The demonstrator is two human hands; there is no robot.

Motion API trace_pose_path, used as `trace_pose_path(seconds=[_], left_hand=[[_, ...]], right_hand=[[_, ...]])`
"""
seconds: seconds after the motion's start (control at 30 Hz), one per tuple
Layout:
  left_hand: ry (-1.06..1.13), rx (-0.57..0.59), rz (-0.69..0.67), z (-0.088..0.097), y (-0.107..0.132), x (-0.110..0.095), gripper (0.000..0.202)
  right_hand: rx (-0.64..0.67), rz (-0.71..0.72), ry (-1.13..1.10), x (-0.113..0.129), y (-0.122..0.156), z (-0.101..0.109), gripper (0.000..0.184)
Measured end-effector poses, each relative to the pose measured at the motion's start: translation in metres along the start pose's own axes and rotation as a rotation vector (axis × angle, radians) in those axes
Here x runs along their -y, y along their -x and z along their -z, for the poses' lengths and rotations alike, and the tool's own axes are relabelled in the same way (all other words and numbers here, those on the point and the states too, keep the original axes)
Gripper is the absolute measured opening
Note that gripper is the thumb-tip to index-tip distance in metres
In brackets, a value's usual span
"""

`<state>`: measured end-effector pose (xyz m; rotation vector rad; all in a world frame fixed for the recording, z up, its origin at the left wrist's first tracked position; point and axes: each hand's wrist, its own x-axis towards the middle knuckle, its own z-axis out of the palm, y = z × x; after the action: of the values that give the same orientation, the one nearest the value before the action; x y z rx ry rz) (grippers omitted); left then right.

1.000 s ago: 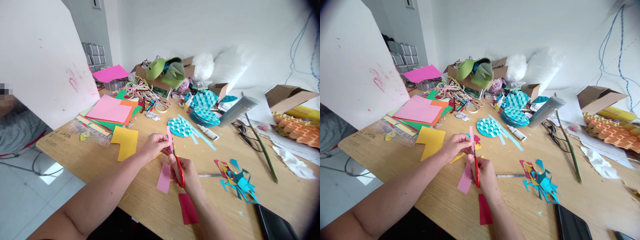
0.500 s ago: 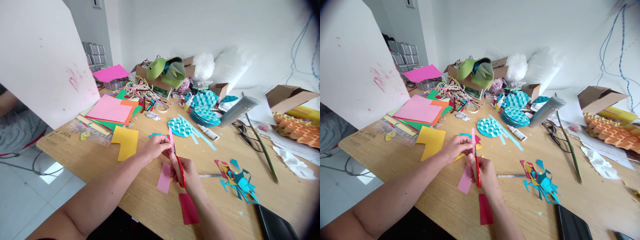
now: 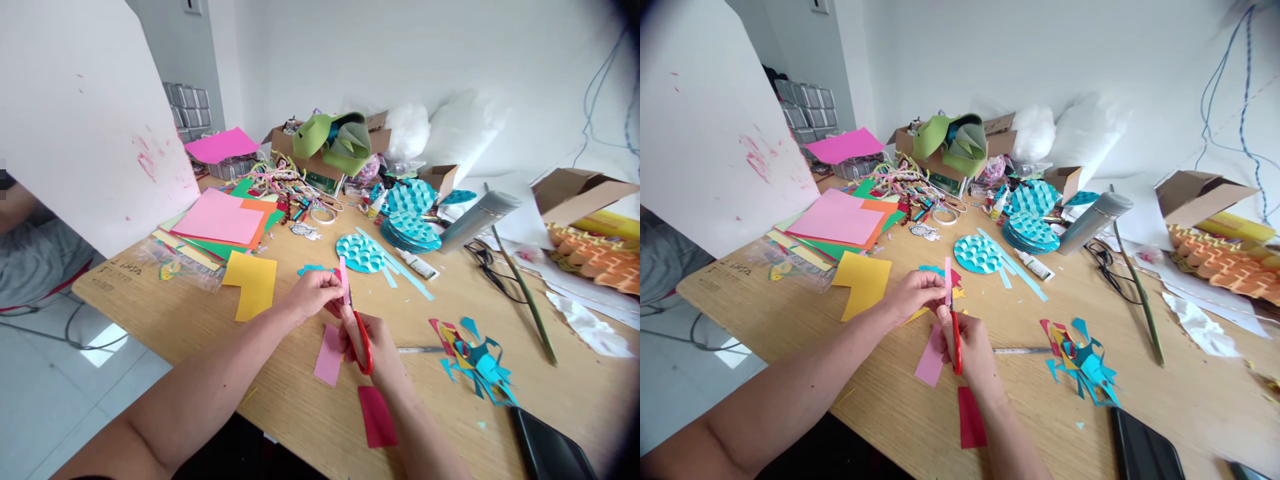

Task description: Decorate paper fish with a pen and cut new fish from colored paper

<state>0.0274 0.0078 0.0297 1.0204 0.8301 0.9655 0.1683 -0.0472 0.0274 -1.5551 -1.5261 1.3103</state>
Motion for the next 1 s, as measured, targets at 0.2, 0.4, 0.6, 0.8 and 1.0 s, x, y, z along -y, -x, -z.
trace_pose_path(seconds=[0.2,0.4,0.6,0.8,1.0], left_hand=[[0.01,0.0,0.007,-0.0004,0.0002,0.0,0.01],[0.023,0.025,0.015,0.0009,-0.0002,0.0012,0.012],[0.031,0.043,0.023,0.0033,-0.0012,0.0029,0.016],[0.018,0.058,0.02,0.0036,-0.0009,0.0036,0.016],[0.009,0.044,0.038,0.0023,-0.0015,0.0037,0.013]], right_hand=[[0.005,0.003,-0.02,0.0006,0.0012,-0.0003,0.058],[-0.006,-0.018,-0.04,0.0024,0.0014,-0.001,0.059],[-0.004,-0.006,-0.042,0.0023,0.0001,-0.0013,0.059],[-0.015,-0.003,-0.052,0.001,-0.0006,-0.0025,0.06],[-0.018,-0.015,-0.056,0.0022,0.0021,-0.0029,0.059]])
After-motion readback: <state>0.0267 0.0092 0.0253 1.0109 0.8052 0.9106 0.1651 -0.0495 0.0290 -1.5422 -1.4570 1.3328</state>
